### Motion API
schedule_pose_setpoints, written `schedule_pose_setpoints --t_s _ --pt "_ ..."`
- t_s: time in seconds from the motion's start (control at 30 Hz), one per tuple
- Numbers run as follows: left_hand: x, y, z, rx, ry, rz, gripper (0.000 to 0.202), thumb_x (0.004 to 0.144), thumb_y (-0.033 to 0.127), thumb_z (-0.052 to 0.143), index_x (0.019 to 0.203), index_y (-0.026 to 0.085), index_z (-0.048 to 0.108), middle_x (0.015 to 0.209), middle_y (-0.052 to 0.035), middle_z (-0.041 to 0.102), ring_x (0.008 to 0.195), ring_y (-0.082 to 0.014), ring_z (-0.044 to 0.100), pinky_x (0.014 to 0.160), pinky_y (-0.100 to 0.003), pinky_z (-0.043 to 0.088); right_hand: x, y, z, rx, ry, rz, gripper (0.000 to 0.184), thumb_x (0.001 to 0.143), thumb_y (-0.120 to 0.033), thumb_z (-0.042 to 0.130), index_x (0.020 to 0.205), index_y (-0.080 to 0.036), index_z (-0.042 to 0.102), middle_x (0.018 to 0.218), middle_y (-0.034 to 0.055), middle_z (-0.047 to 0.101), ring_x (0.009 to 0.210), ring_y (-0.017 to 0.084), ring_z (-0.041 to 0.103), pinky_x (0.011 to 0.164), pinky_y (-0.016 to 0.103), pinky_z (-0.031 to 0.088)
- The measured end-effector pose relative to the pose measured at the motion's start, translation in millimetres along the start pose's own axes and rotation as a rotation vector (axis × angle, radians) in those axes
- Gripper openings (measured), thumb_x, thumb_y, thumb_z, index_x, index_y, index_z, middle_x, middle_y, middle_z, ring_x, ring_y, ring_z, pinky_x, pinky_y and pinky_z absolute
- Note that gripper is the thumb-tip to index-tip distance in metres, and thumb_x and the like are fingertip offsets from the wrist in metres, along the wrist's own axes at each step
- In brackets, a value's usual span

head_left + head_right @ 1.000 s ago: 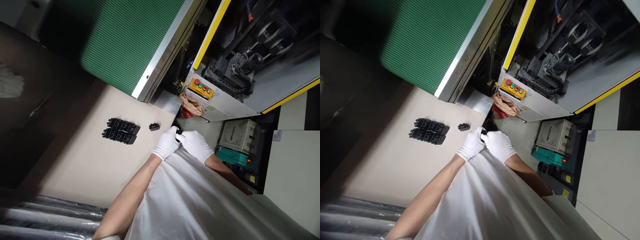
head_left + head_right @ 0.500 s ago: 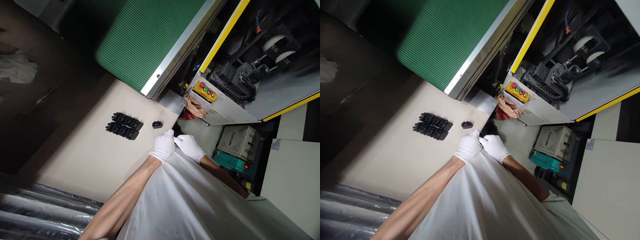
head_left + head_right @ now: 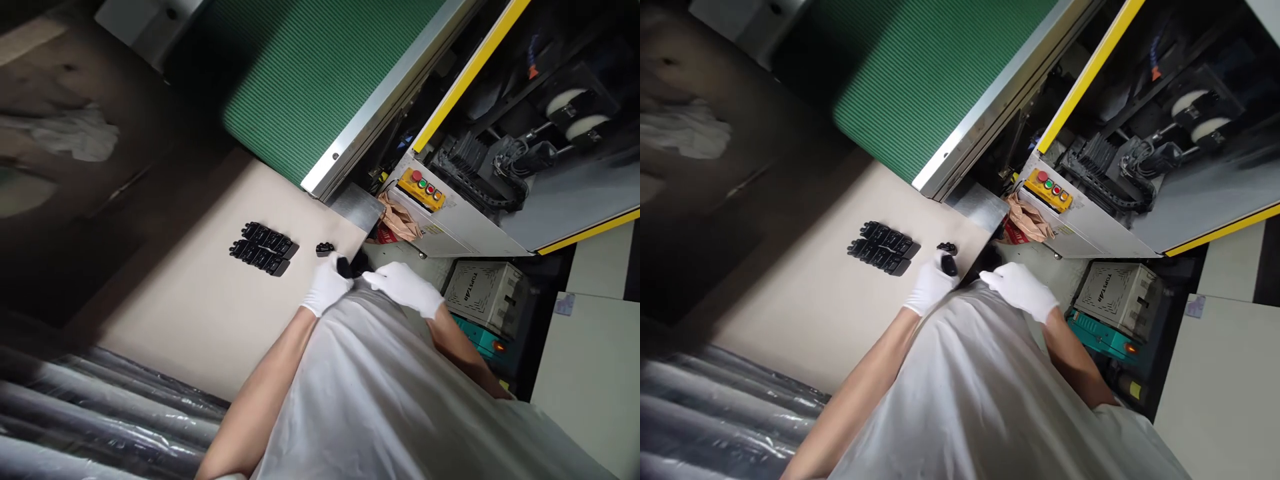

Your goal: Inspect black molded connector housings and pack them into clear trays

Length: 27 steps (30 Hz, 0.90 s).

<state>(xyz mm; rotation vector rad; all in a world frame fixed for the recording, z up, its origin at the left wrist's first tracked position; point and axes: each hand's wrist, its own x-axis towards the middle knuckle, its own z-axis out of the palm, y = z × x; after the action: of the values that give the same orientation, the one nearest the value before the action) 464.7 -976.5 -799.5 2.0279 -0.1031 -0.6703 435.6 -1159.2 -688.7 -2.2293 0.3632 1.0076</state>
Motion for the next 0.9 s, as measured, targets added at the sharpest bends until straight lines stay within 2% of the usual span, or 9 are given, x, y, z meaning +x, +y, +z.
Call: schedule_pose_setpoints --t_s 0.07,0.13,0.23,0.3,0.37,0.57,0.77,0.9 --pt "-10.9 7.9 -19.1 -0.134 0.163 -0.055 0.025 0.066 0.012 0.069 0.087 0.019 0.057 0.077 0.0006 0.06 0.073 -0.0171 0.059 0.072 -0.029 0.047 -24.1 7.2 -12.8 0.167 0.034 0.011 0.053 0.102 -0.057 0.054 0.075 -0.016 0.072 0.063 0.0012 0.06 0.059 0.012 0.046 0.061 0.027 0.031" --pt "-28.0 27.7 -40.8 -0.301 0.217 -0.008 0.031 0.063 0.015 0.074 0.089 0.018 0.058 0.081 0.0008 0.061 0.074 -0.0153 0.057 0.073 -0.028 0.047 -48.8 11.8 -24.5 0.402 0.047 -0.038 0.055 0.102 -0.063 0.053 0.082 -0.015 0.072 0.055 -0.0037 0.047 0.052 0.009 0.034 0.055 0.025 0.027" --pt "-58.8 67.7 -63.6 -0.558 0.136 0.086 0.038 0.064 0.02 0.082 0.093 0.019 0.057 0.079 0.0026 0.059 0.07 -0.0137 0.055 0.068 -0.028 0.047 -76.2 10.4 -31.2 0.725 -0.042 -0.193 0.055 0.102 -0.065 0.054 0.091 -0.015 0.073 0.051 -0.0067 0.038 0.048 0.008 0.022 0.048 0.025 0.018" --pt "-77.1 88.5 -68.6 -0.674 0.087 0.124 0.039 0.068 0.021 0.084 0.094 0.02 0.055 0.077 0.0031 0.057 0.068 -0.0131 0.054 0.065 -0.028 0.047 -85.9 4.1 -27.6 0.86 -0.107 -0.28 0.054 0.102 -0.063 0.056 0.095 -0.013 0.075 0.052 -0.0064 0.039 0.047 0.007 0.021 0.046 0.025 0.016" --pt "-91.1 99.5 -68.2 -0.755 0.062 0.156 0.04 0.07 0.019 0.085 0.095 0.02 0.054 0.077 0.0029 0.056 0.067 -0.0124 0.053 0.064 -0.028 0.046 -91.0 -4.1 -21.2 0.932 -0.154 -0.33 0.051 0.102 -0.061 0.058 0.098 -0.013 0.076 0.054 -0.0056 0.04 0.047 0.007 0.023 0.046 0.024 0.016" --pt "-113.9 101.3 -62.2 -0.917 -0.011 0.214 0.043 0.071 0.012 0.084 0.099 0.022 0.053 0.076 0.0036 0.052 0.064 -0.0112 0.05 0.058 -0.027 0.042 -96.1 -12.2 -9.4 0.976 -0.242 -0.384 0.048 0.102 -0.057 0.061 0.097 -0.012 0.077 0.054 -0.0052 0.04 0.047 0.006 0.025 0.047 0.025 0.017" --pt "-128.5 99.1 -54.0 -0.9 -0.031 0.294 0.043 0.074 0.011 0.084 0.104 0.023 0.056 0.079 0.0026 0.054 0.062 -0.0109 0.051 0.058 -0.028 0.045 -99.1 1.9 0.1 1.022 -0.24 -0.371 0.045 0.106 -0.052 0.057 0.099 -0.013 0.077 0.056 -0.0053 0.041 0.048 0.005 0.025 0.046 0.024 0.016" --pt "-132.7 94.3 -43.3 -0.959 -0.041 0.435 0.046 0.077 0.008 0.082 0.11 0.025 0.056 0.082 0.0025 0.054 0.063 -0.0105 0.054 0.058 -0.026 0.046 -100.5 12.5 7.5 0.993 -0.243 -0.365 0.046 0.106 -0.053 0.056 0.102 -0.012 0.077 0.057 -0.0053 0.04 0.048 0.005 0.024 0.047 0.024 0.016"
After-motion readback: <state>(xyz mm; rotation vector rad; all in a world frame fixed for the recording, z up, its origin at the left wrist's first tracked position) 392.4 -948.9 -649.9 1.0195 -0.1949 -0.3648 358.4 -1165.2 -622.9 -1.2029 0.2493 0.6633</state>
